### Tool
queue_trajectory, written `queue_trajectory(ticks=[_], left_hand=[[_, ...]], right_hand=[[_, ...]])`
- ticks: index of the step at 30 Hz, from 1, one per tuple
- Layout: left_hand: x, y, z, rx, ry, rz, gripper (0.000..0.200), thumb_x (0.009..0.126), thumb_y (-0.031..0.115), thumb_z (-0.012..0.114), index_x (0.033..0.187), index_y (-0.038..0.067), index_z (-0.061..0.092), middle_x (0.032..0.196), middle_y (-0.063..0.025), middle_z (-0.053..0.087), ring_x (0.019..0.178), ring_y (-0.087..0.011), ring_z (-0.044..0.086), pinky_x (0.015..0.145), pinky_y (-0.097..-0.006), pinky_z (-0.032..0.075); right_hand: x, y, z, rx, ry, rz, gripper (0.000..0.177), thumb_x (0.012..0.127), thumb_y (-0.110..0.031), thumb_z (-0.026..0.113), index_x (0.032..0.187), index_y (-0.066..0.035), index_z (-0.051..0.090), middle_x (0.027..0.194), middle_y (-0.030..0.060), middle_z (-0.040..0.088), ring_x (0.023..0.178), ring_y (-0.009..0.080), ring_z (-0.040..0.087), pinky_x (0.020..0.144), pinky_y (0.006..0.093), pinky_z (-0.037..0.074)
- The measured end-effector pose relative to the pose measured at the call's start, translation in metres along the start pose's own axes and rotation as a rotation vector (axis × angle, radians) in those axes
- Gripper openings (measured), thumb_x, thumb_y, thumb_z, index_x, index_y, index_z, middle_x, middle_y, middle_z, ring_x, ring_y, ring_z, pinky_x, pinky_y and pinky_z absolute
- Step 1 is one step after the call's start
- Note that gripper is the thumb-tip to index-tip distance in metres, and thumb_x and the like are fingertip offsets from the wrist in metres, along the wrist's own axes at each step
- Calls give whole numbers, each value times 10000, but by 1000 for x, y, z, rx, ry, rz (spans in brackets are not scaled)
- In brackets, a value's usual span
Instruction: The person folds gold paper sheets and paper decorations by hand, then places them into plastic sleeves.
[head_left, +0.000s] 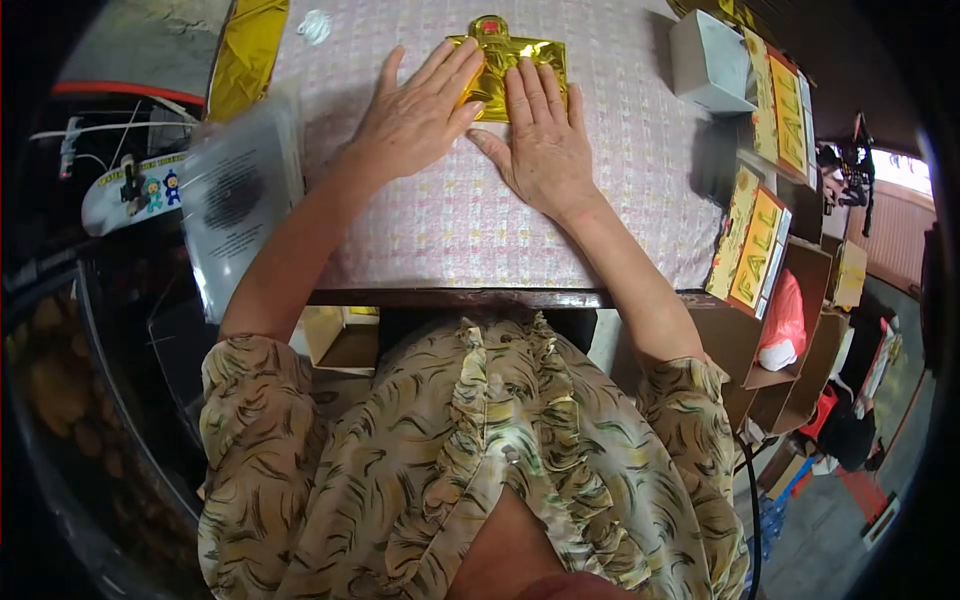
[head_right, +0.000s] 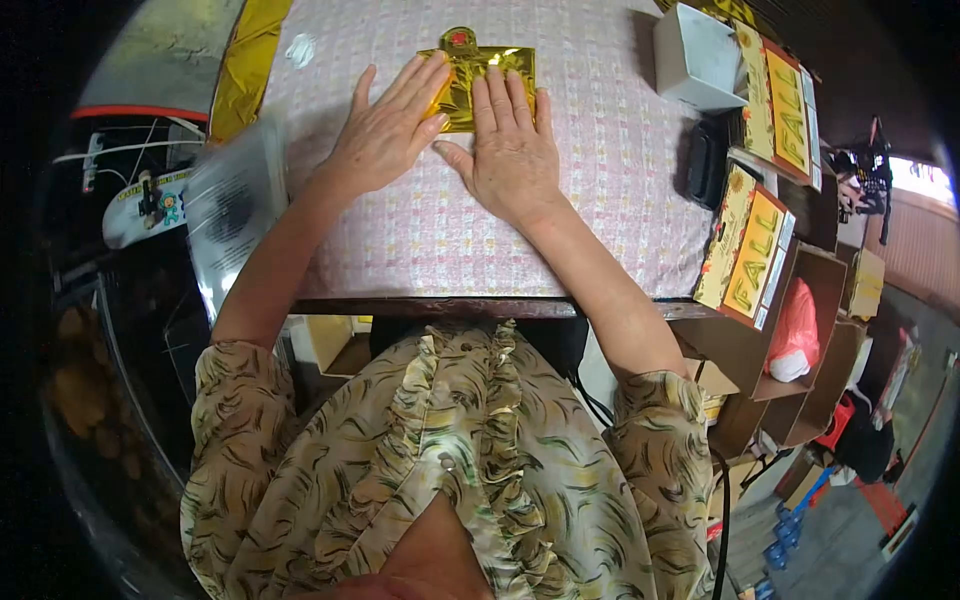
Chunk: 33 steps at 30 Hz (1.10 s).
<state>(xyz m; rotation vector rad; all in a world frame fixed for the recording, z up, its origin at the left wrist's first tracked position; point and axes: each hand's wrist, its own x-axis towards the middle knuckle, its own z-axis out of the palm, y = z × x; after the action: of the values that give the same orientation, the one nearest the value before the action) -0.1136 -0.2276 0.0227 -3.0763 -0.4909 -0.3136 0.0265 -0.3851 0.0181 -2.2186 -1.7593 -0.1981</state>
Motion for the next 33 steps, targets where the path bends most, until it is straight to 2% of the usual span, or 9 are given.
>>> queue_trajectory(ticks=[17, 22, 25, 26, 27, 28, 29, 32, 33], left_hand=[[-1, 0, 1, -57, 15, -7, 598, 1084, 416, 433, 1584, 96, 363, 1670, -50, 319, 1544, -190, 272, 1237, -554, 156], [-4, 0, 6, -49, 22, -13, 625, 1081, 458, 413, 1588, 97, 350, 1679, -47, 299, 1551, -193, 253, 1227, -591, 148], [-3, 2, 2, -72, 28, -25, 637, 1082, 472, 396, 1592, 94, 339, 1684, -50, 286, 1558, -197, 236, 1227, -605, 135], [-3, 3, -1, -70, -75, -55, 630, 1090, 439, 391, 1614, 103, 294, 1708, -39, 225, 1577, -200, 184, 1249, -586, 102], [-4, 5, -1, -71, -69, -60, 630, 1090, 439, 391, 1614, 103, 294, 1708, -39, 225, 1577, -200, 184, 1249, -586, 102], [-3, 5, -1, -69, -75, -61, 632, 1091, 441, 387, 1615, 102, 292, 1708, -38, 224, 1577, -197, 183, 1249, -586, 100], [-3, 3, -1, -66, -81, -60, 634, 1092, 444, 383, 1616, 101, 289, 1708, -38, 223, 1577, -195, 182, 1249, -586, 99], [-3, 3, -4, -83, -92, -62, 643, 1091, 446, 386, 1621, 98, 276, 1709, -44, 219, 1577, -194, 181, 1249, -587, 96], [-2, 1, -3, -75, -85, -61, 643, 1091, 446, 386, 1621, 98, 276, 1709, -44, 219, 1577, -194, 181, 1249, -587, 96]], right_hand=[[-4, 14, 2, 17, -7, 62, 903, 1006, -640, 467, 1564, 53, 317, 1616, 229, 356, 1534, 357, 288, 1244, 521, 210], [-6, 17, -2, -2, 23, 64, 904, 1003, -634, 478, 1558, 61, 316, 1606, 237, 366, 1524, 380, 299, 1235, 527, 222], [-5, 18, -16, -102, 1, 65, 917, 985, -633, 512, 1543, 71, 331, 1603, 242, 368, 1508, 396, 319, 1221, 537, 243], [-5, 15, -23, -145, 24, 56, 914, 972, -620, 548, 1534, 71, 346, 1602, 243, 370, 1501, 398, 329, 1215, 544, 250], [-5, 12, -30, -186, 42, 49, 912, 959, -608, 583, 1525, 71, 361, 1601, 244, 372, 1493, 400, 340, 1208, 551, 257], [1, 9, -41, -134, 162, -65, 830, 931, -522, 679, 1481, 51, 437, 1538, 249, 443, 1427, 407, 423, 1158, 528, 353], [5, 7, -42, -138, 168, -74, 830, 931, -522, 679, 1481, 51, 437, 1538, 249, 443, 1427, 407, 423, 1158, 528, 353], [6, 5, -34, 261, 48, -71, 628, 916, -383, 740, 1350, 36, 568, 1345, 244, 563, 1231, 416, 556, 1013, 457, 499], [4, 5, -29, 259, 58, -75, 628, 916, -383, 740, 1350, 36, 568, 1345, 244, 563, 1231, 416, 556, 1013, 457, 499]])
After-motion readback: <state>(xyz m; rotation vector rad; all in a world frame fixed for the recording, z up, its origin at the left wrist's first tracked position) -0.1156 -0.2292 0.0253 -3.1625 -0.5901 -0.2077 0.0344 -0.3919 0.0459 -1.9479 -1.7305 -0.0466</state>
